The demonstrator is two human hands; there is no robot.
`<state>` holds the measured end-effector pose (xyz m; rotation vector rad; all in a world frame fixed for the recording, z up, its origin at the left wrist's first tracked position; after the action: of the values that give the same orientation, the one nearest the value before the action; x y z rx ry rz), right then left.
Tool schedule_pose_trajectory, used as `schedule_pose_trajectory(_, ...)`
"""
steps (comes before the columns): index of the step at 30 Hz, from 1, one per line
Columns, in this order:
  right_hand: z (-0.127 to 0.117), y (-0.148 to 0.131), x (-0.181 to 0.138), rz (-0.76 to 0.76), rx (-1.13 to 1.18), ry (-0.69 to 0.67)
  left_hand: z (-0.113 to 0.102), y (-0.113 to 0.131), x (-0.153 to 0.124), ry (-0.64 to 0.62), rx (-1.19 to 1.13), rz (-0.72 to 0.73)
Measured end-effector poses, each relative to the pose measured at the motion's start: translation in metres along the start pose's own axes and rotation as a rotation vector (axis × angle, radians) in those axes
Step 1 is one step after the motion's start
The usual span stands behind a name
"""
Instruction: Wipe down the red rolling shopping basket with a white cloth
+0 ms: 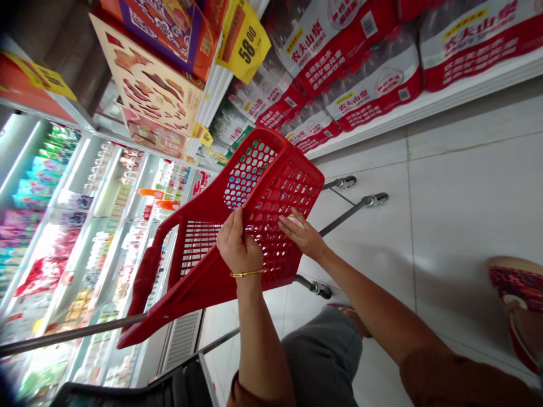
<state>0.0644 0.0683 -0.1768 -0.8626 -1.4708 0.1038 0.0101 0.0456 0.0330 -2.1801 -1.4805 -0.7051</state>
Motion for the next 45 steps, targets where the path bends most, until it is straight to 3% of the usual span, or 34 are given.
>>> schedule_pose_trajectory(8,-0.003,-0.004,0.002,0.016,-0.003,0.025,0.005,0.017,0.003,-0.12,0.173,-0.148)
schedule_pose_trajectory(13,-0.003,-0.01,0.012,0.066,0.041,0.051,0.011,0.017,0.001,-0.146,0.154,-0.154)
schedule_pose_trajectory(24,-0.029,-0.03,0.098,0.028,-0.013,0.178,0.026,0.023,0.007,-0.156,0.066,-0.081)
schedule_pose_trajectory(29,-0.028,-0.025,0.124,0.063,-0.078,0.122,0.022,0.023,0.01,-0.155,-0.012,-0.086)
schedule_pose_trajectory(33,-0.021,-0.017,0.122,0.057,-0.075,0.077,0.019,0.024,0.015,-0.154,-0.061,-0.078)
schedule_pose_trajectory(45,-0.02,-0.009,0.108,-0.017,0.112,0.173,0.019,0.021,0.016,-0.114,-0.066,-0.034)
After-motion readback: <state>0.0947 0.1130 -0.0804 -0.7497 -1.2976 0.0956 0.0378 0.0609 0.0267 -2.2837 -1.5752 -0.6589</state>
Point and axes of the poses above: each hand's wrist, its own x-axis towards the middle knuckle, its own z-axis out of the palm, y = z × x, the point moved 1 cm from there along x, towards the middle knuckle, and after that the axes turned 7 degrees about -x, right-handed, at the moved point
